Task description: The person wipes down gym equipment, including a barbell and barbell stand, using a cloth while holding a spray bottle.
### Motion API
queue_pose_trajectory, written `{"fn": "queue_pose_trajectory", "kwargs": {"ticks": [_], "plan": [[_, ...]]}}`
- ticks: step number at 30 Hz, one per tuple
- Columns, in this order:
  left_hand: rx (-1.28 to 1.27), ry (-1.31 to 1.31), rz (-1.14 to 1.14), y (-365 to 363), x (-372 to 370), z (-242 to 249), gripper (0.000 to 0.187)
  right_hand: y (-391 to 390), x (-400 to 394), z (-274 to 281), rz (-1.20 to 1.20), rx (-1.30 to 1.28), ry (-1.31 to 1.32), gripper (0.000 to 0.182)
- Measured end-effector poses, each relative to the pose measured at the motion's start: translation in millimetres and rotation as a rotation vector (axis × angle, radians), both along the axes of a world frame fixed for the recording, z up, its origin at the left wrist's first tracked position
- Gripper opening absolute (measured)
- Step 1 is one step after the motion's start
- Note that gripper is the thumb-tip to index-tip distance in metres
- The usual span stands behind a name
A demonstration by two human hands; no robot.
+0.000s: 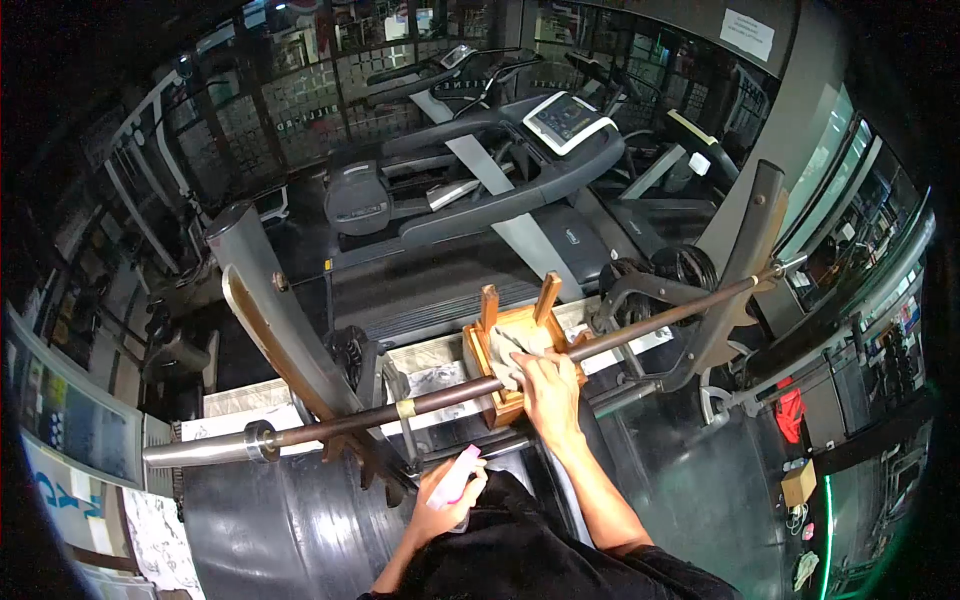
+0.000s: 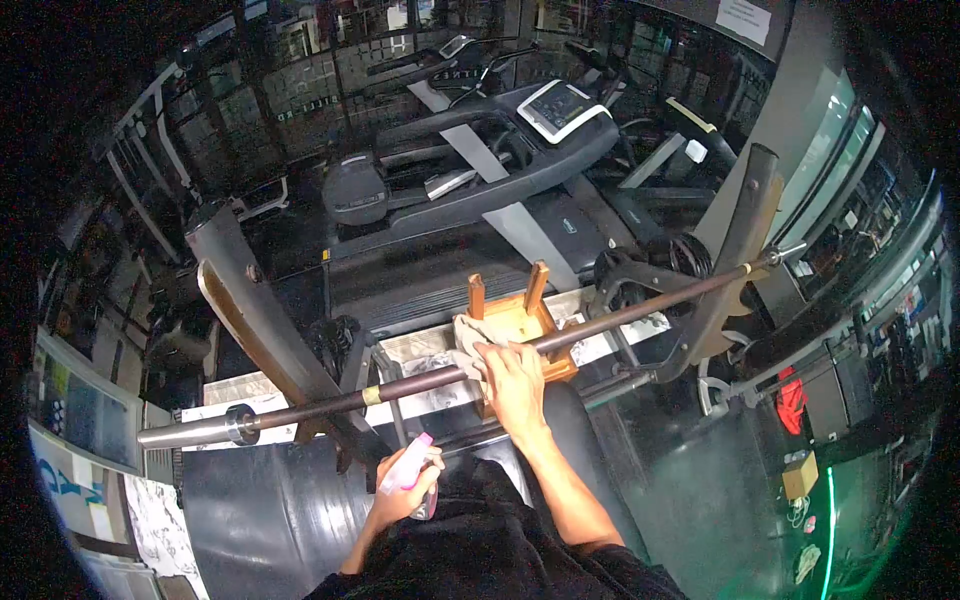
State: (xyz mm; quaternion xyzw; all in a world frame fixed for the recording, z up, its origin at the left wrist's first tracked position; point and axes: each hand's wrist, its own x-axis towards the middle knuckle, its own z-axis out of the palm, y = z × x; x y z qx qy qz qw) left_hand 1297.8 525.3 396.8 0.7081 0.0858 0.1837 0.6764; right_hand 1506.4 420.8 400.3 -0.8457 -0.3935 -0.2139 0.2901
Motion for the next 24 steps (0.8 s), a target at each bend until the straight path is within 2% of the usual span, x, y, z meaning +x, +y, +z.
{"fn": "queue_pose_trajectory", "kwargs": {"ticks": [3,10,12,14,15,16,18,19,20,22,23,24], "plan": [[0.033,-0.004,0.018,3.3,0.2,-2.5,0.017,-8.0,-2.1,-14.5,0.02,0.07,-0.047,0.041],[-0.054,0.009,0.023,7.4,3.7,-12.8,0.018,-27.4,-4.9,-26.2,0.12,0.232,0.079,0.042],[-0.047,0.001,0.032,9.8,3.2,-13.4,0.018,-33.6,-14.5,-34.8,0.097,0.272,0.102,0.038],[-0.076,-0.036,0.054,10.2,3.6,-13.6,0.019,-40.1,-25.0,-57.7,0.057,0.454,0.532,0.032],[-0.08,-0.039,0.058,10.8,4.0,-14.3,0.019,-41.1,-31.5,-68.6,0.038,0.578,0.85,0.029],[-0.077,-0.018,0.051,12.1,3.8,-15.0,0.019,-45.0,-24.5,-114.4,0.108,0.665,0.843,0.031],[-0.073,0.001,0.048,12.3,4.2,-16.1,0.02,-29.2,-39.2,-115.3,0.064,1.234,1.338,0.035],[-0.086,0.009,0.053,11.9,4.1,-16.8,0.02,-30.5,-41.5,-102.8,0.119,1.308,1.535,0.037],[-0.097,0.017,0.054,11.8,4.2,-17.2,0.02,-29.9,-34.6,-127.6,0.256,1.425,1.693,0.039],[-0.068,0.015,0.016,13.3,4.7,-17.1,0.02,-5.7,-31.1,-107.9,0.573,1.656,1.585,0.042],[-0.04,0.008,-0.015,14.8,5.2,-16.8,0.02,2.8,-24.5,-75.8,0.388,1.547,1.57,0.049],[-0.035,0.009,-0.023,15.9,5.2,-16.3,0.02,3.1,-11.1,-83.1,0.589,1.401,1.462,0.069]]}}
